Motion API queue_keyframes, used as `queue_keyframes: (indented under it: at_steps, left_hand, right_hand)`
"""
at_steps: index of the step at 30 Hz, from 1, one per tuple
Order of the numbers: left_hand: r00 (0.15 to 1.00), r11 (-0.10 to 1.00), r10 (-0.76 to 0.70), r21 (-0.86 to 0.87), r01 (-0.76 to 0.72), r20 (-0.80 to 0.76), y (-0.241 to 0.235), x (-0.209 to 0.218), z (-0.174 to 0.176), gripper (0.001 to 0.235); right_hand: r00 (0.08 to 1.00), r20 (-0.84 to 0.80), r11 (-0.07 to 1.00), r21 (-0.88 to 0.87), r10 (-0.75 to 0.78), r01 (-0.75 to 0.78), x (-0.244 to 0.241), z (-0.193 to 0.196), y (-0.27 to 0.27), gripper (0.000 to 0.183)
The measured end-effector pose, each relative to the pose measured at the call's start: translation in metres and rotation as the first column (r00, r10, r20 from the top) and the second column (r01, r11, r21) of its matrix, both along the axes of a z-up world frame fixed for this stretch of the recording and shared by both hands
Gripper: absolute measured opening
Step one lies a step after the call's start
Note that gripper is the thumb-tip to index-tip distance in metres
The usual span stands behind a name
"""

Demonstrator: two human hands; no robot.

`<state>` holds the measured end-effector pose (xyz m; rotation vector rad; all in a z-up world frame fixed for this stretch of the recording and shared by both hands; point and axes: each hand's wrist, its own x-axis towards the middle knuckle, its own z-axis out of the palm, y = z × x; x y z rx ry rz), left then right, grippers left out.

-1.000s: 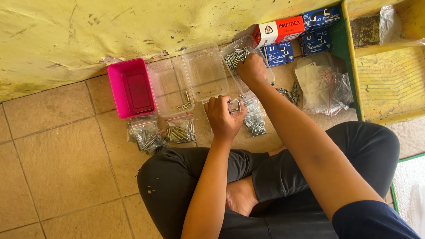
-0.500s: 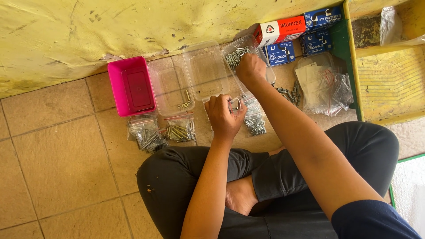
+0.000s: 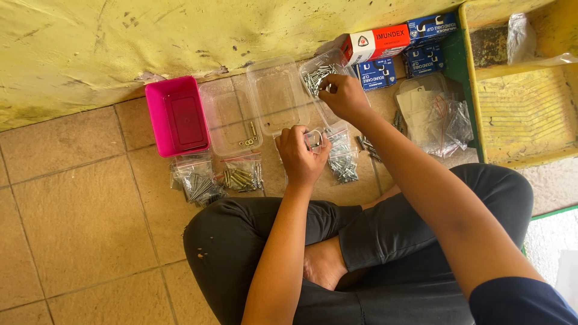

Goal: A person is sitting on the floor, manually filling small plastic bags with metal screws and nails from larger piles.

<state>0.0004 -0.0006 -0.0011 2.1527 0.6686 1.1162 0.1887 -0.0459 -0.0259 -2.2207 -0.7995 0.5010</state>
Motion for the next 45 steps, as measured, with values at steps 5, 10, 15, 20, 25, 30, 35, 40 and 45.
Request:
queue_keyframes:
  at_steps: [5,10,15,20,25,30,35,40,45]
  left_hand:
    - [0.999,0.999,0.009,-0.031,-0.007,0.044,0.002,0.002,0.001,0.034]
    - [0.997,0.998,-0.037,-0.039,0.04,0.073,0.001,-0.001,0.01,0.033]
    - [0.992,0.997,-0.065,-0.026,0.068,0.112,-0.002,0.0,0.001,0.032]
    - [0.991,0.997,-0.079,0.022,0.077,0.11,0.0,-0.001,0.006,0.028]
    - [0.989,0.995,-0.088,0.051,0.082,0.118,0.003,0.001,-0.005,0.029]
    - [0.989,0.995,-0.09,0.06,0.084,0.115,0.002,-0.001,-0.003,0.028]
    - [0.995,0.995,-0.069,0.074,0.064,0.067,0.002,0.001,-0.002,0.027]
    - [0.996,0.994,-0.086,0.066,0.084,0.024,-0.002,0.001,0.002,0.029]
    - [0.986,0.983,-0.125,-0.151,0.108,-0.107,-0.003,0.001,0.011,0.048]
  right_hand:
    - [0.981,-0.161,0.966,0.253,0.104,-0.06,-0.042,0.092,-0.029,0.014]
    - [0.95,-0.169,0.884,0.435,0.264,-0.168,-0.071,0.118,-0.056,0.014]
    - [0.931,0.017,0.809,0.489,0.365,-0.326,-0.087,0.114,-0.058,0.01]
    - [0.93,0.103,0.812,0.459,0.354,-0.36,-0.09,0.114,-0.059,0.012]
    - [0.923,0.169,0.805,0.452,0.345,-0.384,-0.086,0.112,-0.06,0.014]
    - [0.916,0.187,0.811,0.426,0.354,-0.401,-0.088,0.112,-0.062,0.012]
    - [0.918,0.21,0.837,0.379,0.338,-0.395,-0.09,0.123,-0.061,0.007]
    - [0.918,0.235,0.85,0.357,0.318,-0.386,-0.089,0.115,-0.061,0.007]
    - [0.9,0.242,0.848,0.315,0.362,-0.426,-0.088,0.122,-0.059,0.02]
